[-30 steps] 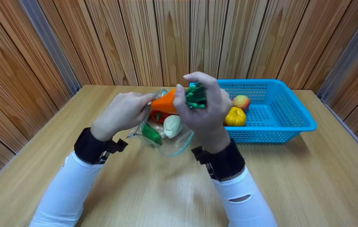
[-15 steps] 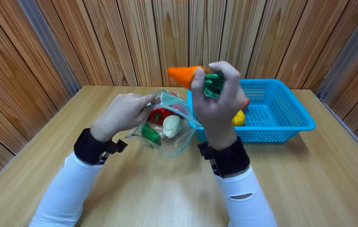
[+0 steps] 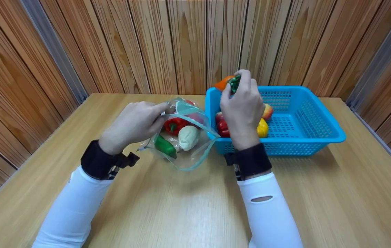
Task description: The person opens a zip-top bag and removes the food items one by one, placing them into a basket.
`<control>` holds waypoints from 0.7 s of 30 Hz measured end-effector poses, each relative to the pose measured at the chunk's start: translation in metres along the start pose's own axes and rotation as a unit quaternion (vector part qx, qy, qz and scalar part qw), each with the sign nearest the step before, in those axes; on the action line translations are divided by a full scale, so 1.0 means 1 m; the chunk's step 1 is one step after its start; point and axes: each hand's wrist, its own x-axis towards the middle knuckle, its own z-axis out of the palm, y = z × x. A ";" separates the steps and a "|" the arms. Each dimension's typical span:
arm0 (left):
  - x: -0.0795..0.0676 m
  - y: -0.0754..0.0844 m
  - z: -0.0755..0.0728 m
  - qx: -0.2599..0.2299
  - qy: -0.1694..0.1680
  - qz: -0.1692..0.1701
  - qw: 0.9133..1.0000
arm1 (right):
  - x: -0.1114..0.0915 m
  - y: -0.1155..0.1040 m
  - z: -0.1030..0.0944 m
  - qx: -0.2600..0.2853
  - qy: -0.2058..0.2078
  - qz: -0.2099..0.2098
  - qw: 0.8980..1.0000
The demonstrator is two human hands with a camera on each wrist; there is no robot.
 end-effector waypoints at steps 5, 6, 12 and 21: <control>0.000 0.000 0.001 0.001 -0.003 -0.001 1.000 | 0.002 0.020 0.012 -0.075 -0.098 0.056 0.991; 0.001 0.000 0.000 0.003 -0.003 -0.002 1.000 | 0.002 0.024 0.013 -0.091 -0.124 0.065 0.986; 0.001 0.001 -0.001 0.007 -0.005 -0.006 1.000 | 0.003 0.034 0.017 -0.130 -0.230 0.083 0.961; 0.001 0.001 0.000 -0.004 -0.013 -0.009 1.000 | -0.004 0.018 0.018 -0.136 -0.193 0.028 0.971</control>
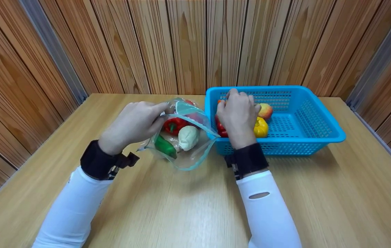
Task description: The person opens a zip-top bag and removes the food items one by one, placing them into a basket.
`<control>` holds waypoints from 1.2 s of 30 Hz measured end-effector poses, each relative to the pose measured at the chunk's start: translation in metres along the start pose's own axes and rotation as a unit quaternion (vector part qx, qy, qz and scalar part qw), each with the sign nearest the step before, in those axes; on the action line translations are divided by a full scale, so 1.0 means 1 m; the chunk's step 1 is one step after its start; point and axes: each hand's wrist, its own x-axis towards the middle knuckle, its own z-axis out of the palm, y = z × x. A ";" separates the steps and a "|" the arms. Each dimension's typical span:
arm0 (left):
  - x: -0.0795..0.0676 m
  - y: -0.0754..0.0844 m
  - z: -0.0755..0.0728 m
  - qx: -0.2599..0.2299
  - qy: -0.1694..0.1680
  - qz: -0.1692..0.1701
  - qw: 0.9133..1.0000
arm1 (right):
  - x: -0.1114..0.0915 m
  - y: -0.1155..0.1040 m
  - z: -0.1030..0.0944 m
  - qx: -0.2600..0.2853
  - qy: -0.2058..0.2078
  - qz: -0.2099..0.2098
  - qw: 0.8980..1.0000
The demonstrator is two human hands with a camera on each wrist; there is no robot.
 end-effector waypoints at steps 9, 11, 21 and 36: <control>0.000 0.000 0.000 0.000 0.002 0.004 1.000 | -0.011 -0.018 -0.006 0.127 0.149 -0.136 0.971; 0.000 0.000 0.000 0.002 0.003 0.004 1.000 | -0.014 -0.023 -0.008 0.172 0.176 -0.221 0.944; -0.001 -0.001 0.001 0.007 0.014 0.008 1.000 | -0.040 -0.054 -0.018 0.198 -0.173 -0.447 0.855; -0.001 0.000 -0.003 0.008 -0.005 0.004 1.000 | -0.058 -0.048 0.060 -0.121 -0.239 -0.319 0.909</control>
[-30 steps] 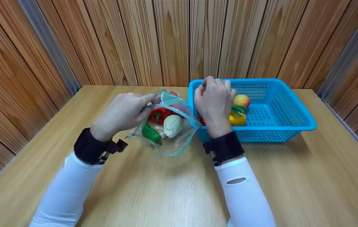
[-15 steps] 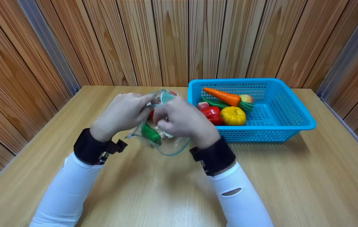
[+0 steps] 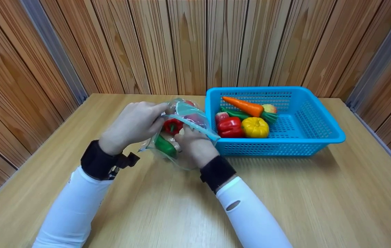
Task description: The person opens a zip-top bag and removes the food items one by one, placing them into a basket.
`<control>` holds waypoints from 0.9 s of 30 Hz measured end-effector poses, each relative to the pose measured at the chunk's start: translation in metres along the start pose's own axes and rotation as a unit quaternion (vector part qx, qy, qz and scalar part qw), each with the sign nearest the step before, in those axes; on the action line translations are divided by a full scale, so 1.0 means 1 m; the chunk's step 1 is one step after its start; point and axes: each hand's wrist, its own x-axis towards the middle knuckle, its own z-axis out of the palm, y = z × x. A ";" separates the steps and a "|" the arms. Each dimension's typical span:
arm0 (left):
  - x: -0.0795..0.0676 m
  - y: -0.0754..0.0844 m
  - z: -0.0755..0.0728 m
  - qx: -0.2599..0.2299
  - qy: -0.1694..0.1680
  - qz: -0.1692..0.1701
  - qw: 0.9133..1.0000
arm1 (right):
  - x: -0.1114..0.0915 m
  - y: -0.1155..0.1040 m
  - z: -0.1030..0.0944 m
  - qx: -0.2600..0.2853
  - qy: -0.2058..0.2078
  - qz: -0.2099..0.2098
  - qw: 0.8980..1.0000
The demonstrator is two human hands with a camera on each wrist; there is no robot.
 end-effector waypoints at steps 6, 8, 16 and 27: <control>0.001 0.002 0.000 0.003 0.005 0.005 1.000 | 0.004 0.000 0.012 -0.068 0.011 0.014 0.998; 0.001 0.001 0.001 0.005 0.006 0.006 1.000 | 0.006 0.001 0.013 -0.098 -0.011 0.015 0.995; 0.000 0.001 0.001 0.006 0.006 -0.003 1.000 | 0.012 0.002 0.011 -0.046 -0.057 0.030 0.997; 0.001 0.000 0.003 0.009 0.015 0.002 1.000 | 0.004 -0.005 -0.023 0.115 -0.035 0.075 0.990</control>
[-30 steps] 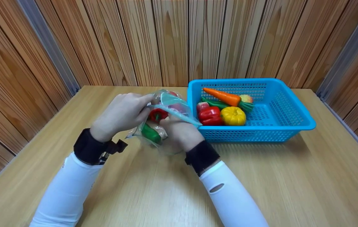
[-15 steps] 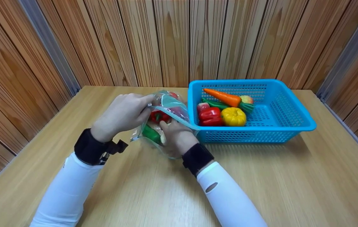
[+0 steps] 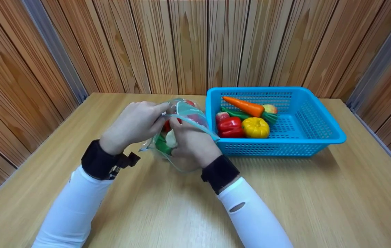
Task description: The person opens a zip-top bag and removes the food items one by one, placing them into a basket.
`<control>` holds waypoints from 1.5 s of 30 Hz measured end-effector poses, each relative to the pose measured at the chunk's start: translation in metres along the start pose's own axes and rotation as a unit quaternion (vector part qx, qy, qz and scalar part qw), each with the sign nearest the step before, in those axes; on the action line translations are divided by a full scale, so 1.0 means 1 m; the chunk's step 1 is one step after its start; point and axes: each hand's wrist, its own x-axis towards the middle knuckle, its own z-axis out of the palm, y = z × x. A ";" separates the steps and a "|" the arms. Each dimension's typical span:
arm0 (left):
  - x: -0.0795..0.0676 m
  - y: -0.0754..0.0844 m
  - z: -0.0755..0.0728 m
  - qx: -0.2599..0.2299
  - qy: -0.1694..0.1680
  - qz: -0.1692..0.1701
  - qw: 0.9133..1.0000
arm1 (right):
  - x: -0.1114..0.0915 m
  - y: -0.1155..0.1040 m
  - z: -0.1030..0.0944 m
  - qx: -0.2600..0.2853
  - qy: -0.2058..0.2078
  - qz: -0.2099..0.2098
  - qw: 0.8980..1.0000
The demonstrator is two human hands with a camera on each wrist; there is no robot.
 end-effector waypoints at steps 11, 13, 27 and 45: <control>0.000 0.000 -0.001 -0.005 -0.011 -0.014 1.000 | -0.031 -0.010 -0.049 0.047 0.031 -0.097 0.994; 0.000 0.001 -0.001 -0.011 -0.010 -0.016 1.000 | -0.037 -0.011 -0.054 0.053 0.069 -0.126 0.988; -0.001 0.000 0.002 -0.013 0.004 -0.001 1.000 | -0.033 0.009 -0.059 0.120 0.421 -0.059 0.897; 0.000 0.001 0.001 -0.007 0.009 0.006 1.000 | -0.004 0.108 -0.039 0.107 0.191 0.262 0.940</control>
